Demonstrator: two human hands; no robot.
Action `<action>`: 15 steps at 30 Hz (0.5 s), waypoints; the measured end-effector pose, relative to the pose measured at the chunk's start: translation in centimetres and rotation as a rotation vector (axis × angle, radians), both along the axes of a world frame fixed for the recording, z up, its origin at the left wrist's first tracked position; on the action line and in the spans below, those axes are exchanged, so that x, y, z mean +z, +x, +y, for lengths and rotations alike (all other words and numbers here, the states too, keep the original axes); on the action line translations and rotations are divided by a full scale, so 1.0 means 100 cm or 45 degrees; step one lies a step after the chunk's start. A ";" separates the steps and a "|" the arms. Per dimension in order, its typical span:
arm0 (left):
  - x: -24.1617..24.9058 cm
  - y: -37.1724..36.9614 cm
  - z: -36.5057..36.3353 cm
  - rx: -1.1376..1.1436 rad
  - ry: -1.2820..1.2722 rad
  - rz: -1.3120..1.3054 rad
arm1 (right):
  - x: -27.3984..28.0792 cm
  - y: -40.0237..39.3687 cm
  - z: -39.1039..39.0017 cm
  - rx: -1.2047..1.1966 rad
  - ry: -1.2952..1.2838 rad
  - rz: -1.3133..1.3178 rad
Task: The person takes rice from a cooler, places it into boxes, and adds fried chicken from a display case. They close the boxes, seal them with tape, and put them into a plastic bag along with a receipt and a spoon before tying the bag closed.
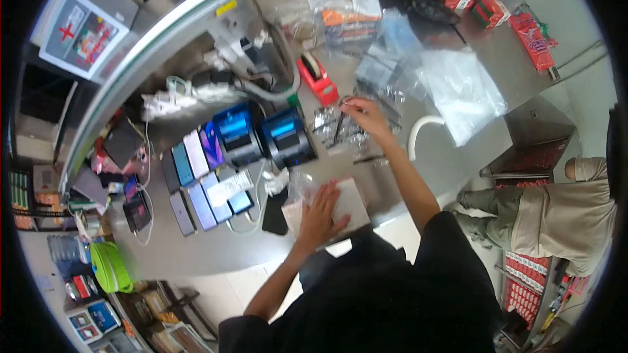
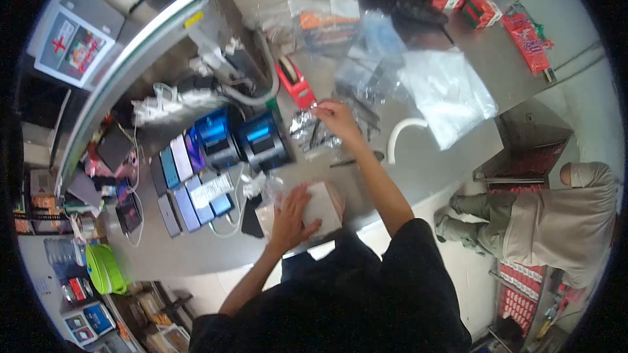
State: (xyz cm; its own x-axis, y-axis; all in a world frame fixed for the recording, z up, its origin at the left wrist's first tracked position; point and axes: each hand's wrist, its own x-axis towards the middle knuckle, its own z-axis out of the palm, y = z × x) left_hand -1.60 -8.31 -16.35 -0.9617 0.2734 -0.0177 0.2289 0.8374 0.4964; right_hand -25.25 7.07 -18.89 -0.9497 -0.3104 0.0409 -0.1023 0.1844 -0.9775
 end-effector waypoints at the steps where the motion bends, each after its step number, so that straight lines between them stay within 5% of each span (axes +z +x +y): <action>1: 0.004 -0.001 0.001 0.019 -0.001 0.072 | 0.031 0.031 0.012 0.175 -0.264 -0.158; 3: 0.001 0.002 0.000 0.047 0.034 0.052 | 0.049 0.084 0.027 0.335 -0.310 -0.475; 7: 0.000 0.001 0.000 0.055 0.056 0.086 | 0.014 0.148 0.032 0.441 -0.248 -0.455; 12: 0.001 0.000 0.000 0.046 0.059 0.120 | -0.006 0.158 0.013 0.072 0.208 0.266; 15: 0.002 0.002 0.000 0.051 0.014 0.100 | 0.001 0.160 0.003 -0.050 0.204 0.213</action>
